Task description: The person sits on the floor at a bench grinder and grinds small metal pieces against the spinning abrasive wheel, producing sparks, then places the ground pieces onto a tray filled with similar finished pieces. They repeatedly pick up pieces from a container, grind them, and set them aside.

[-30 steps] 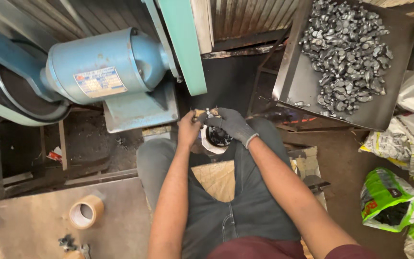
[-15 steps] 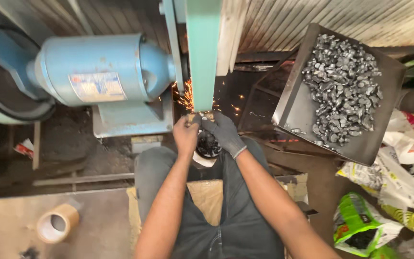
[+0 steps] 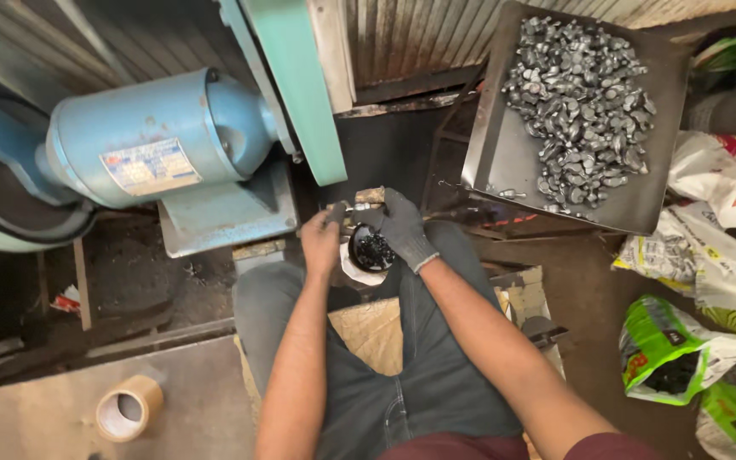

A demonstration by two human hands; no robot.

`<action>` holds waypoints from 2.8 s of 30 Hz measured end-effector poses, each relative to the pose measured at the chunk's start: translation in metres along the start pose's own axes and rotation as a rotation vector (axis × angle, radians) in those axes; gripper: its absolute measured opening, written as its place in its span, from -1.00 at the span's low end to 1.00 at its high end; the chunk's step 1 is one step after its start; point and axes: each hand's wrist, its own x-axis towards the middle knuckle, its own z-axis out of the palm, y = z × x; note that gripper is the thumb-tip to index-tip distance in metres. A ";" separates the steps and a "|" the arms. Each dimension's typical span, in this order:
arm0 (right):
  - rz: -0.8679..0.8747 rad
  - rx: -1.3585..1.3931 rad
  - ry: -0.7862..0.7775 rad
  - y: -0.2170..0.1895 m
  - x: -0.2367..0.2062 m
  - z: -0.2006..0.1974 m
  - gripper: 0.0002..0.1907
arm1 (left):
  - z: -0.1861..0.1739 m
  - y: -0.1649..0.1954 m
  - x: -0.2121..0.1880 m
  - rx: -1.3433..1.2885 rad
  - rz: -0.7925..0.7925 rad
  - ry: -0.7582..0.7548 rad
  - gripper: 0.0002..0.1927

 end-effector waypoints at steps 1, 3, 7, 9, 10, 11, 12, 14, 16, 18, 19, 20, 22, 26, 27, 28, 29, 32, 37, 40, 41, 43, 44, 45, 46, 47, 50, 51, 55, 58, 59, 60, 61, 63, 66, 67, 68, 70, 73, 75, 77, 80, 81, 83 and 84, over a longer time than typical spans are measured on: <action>0.101 0.066 0.005 0.001 0.005 0.001 -0.69 | 0.002 0.000 0.000 -0.022 0.005 -0.005 -0.64; 0.205 0.212 -0.001 0.002 0.023 0.003 -0.72 | 0.007 -0.001 0.001 -0.286 -0.025 -0.069 -0.52; 0.269 0.439 -0.011 0.004 0.057 0.014 -0.74 | 0.014 -0.002 0.002 -0.871 -0.200 -0.223 -0.35; 0.282 0.429 0.001 0.001 0.062 0.018 -0.75 | 0.015 -0.003 0.001 -0.941 -0.231 -0.257 -0.32; 0.286 0.387 -0.005 -0.001 0.061 0.020 -0.75 | 0.014 0.000 -0.001 -0.959 -0.222 -0.254 -0.31; 0.258 0.347 0.002 0.001 0.060 0.019 -0.75 | 0.013 -0.002 -0.003 -0.972 -0.193 -0.280 -0.30; 0.272 0.385 -0.003 0.003 0.059 0.017 -0.76 | 0.012 -0.004 -0.004 -0.959 -0.159 -0.264 -0.34; 0.221 0.439 -0.059 0.003 0.050 0.007 -0.73 | 0.007 -0.006 -0.009 -0.929 -0.166 -0.229 -0.41; 0.080 0.387 -0.098 0.003 0.035 -0.015 -0.67 | 0.002 -0.008 -0.015 -0.717 -0.157 -0.258 -0.46; -0.059 0.234 -0.155 0.002 0.021 -0.047 -0.62 | -0.001 -0.010 -0.019 -0.336 -0.090 -0.265 -0.56; -0.118 0.025 -0.037 0.001 0.013 -0.069 -0.67 | -0.002 -0.011 -0.020 -0.158 -0.108 -0.240 -0.59; -0.172 -0.180 0.075 0.002 0.002 -0.093 -0.72 | -0.001 -0.012 -0.021 0.023 -0.127 -0.205 -0.61; -0.056 -0.391 0.326 0.004 -0.014 -0.145 -0.68 | 0.002 -0.015 -0.022 0.341 -0.083 -0.195 -0.63; 0.236 -1.168 0.424 0.019 -0.019 -0.221 -0.64 | 0.020 -0.019 -0.017 0.639 0.106 -0.349 -0.57; 0.261 -1.127 0.377 0.021 -0.015 -0.231 -0.63 | 0.026 -0.020 -0.015 0.649 0.146 -0.393 -0.56; 0.284 -1.090 0.335 0.021 -0.010 -0.237 -0.61 | 0.031 -0.021 -0.014 0.637 0.096 -0.444 -0.55; 0.299 -1.052 0.289 0.020 -0.003 -0.238 -0.60 | 0.037 -0.022 -0.013 0.624 0.048 -0.487 -0.53; 0.194 -0.609 0.420 0.008 0.006 -0.212 -0.62 | 0.049 -0.024 -0.012 0.568 0.163 -0.482 -0.58; -0.107 -0.014 0.341 -0.009 -0.036 -0.098 -0.66 | 0.052 -0.024 -0.025 -0.408 -0.273 -0.396 -0.48; -0.219 -0.260 0.182 -0.006 -0.073 -0.039 -0.62 | 0.044 -0.019 -0.038 -0.520 -0.351 -0.235 -0.55; -0.190 -0.359 0.168 -0.005 -0.079 -0.028 -0.60 | 0.040 -0.018 -0.043 -0.485 -0.339 -0.187 -0.50; -0.165 -0.499 0.076 -0.005 -0.083 -0.021 -0.57 | 0.031 -0.014 -0.051 -0.341 -0.164 -0.122 -0.46; -0.167 -0.536 -0.003 -0.006 -0.080 -0.024 -0.57 | 0.026 -0.011 -0.054 -0.225 -0.005 -0.101 -0.47; -0.166 -0.573 -0.079 -0.009 -0.074 -0.028 -0.57 | 0.021 -0.009 -0.056 -0.108 0.151 -0.081 -0.47; -0.188 -0.514 -0.145 -0.012 -0.068 -0.033 -0.59 | 0.016 -0.006 -0.057 -0.043 0.198 -0.050 -0.48; -0.208 -0.456 -0.212 -0.015 -0.061 -0.037 -0.61 | 0.010 -0.004 -0.057 0.021 0.244 -0.017 -0.48; -0.241 -0.395 -0.426 -0.024 -0.043 -0.040 -0.66 | -0.004 0.003 -0.052 0.047 0.292 -0.021 -0.47; -0.252 -0.391 -0.498 -0.026 -0.040 -0.038 -0.67 | -0.008 0.004 -0.049 0.029 0.297 -0.038 -0.46; -0.070 -0.391 -0.393 -0.018 -0.027 -0.012 -0.68 | -0.020 -0.001 -0.030 0.157 0.236 -0.011 -0.74; 0.088 -0.299 -0.298 0.001 -0.006 0.007 -0.66 | -0.019 -0.007 -0.016 0.280 0.003 -0.058 -0.70; 0.034 -0.295 -0.289 0.008 0.003 0.010 -0.66 | -0.018 -0.009 -0.012 0.087 -0.003 -0.060 -0.67; -0.012 -0.293 -0.283 0.015 0.013 0.012 -0.66 | -0.015 -0.011 -0.008 -0.109 -0.017 -0.059 -0.60; 0.033 -0.289 -0.277 0.020 0.023 0.012 -0.64 | -0.013 -0.013 -0.004 -0.309 -0.029 -0.053 -0.51; 0.098 -0.286 -0.251 0.026 0.044 0.013 -0.61 | -0.008 -0.014 0.002 -0.401 -0.190 -0.049 -0.48; 0.159 -0.108 -0.202 0.022 0.059 0.016 -0.65 | -0.004 -0.009 0.005 -0.590 -0.300 -0.074 -0.43; 0.195 -0.152 -0.217 0.019 0.060 0.017 -0.65 | -0.004 -0.009 0.005 -0.657 -0.280 -0.116 -0.43; 0.230 -0.189 -0.221 0.019 0.057 0.017 -0.64 | -0.004 -0.009 0.005 -0.632 -0.263 -0.103 -0.47; 0.156 -0.274 -0.258 0.018 0.046 0.016 -0.62 | -0.006 -0.006 0.002 -0.581 -0.257 -0.055 -0.53; -0.054 -0.397 -0.254 0.017 0.019 0.009 -0.53 | -0.011 -0.002 -0.004 0.168 0.194 0.057 -0.55; -0.095 -0.463 -0.077 0.013 0.005 0.000 -0.44 | -0.015 0.001 -0.008 0.276 0.256 0.048 -0.62; -0.080 -0.062 -0.239 0.008 -0.002 -0.007 -0.50 | -0.017 0.004 -0.010 0.249 0.152 0.011 -0.71; 0.111 0.259 -0.218 0.000 -0.007 -0.012 -0.60 | -0.016 0.007 -0.011 0.139 -0.127 -0.065 -0.76; 0.210 0.322 -0.182 -0.001 -0.006 -0.011 -0.63 | -0.014 0.007 -0.011 0.172 -0.117 -0.050 -0.76; 0.317 0.298 -0.078 0.001 -0.002 -0.005 -0.72 | -0.009 0.006 -0.008 0.243 0.000 -0.003 -0.76; 0.376 0.282 -0.035 0.003 0.002 -0.001 -0.75 | -0.006 0.006 -0.007 0.273 0.101 0.034 -0.72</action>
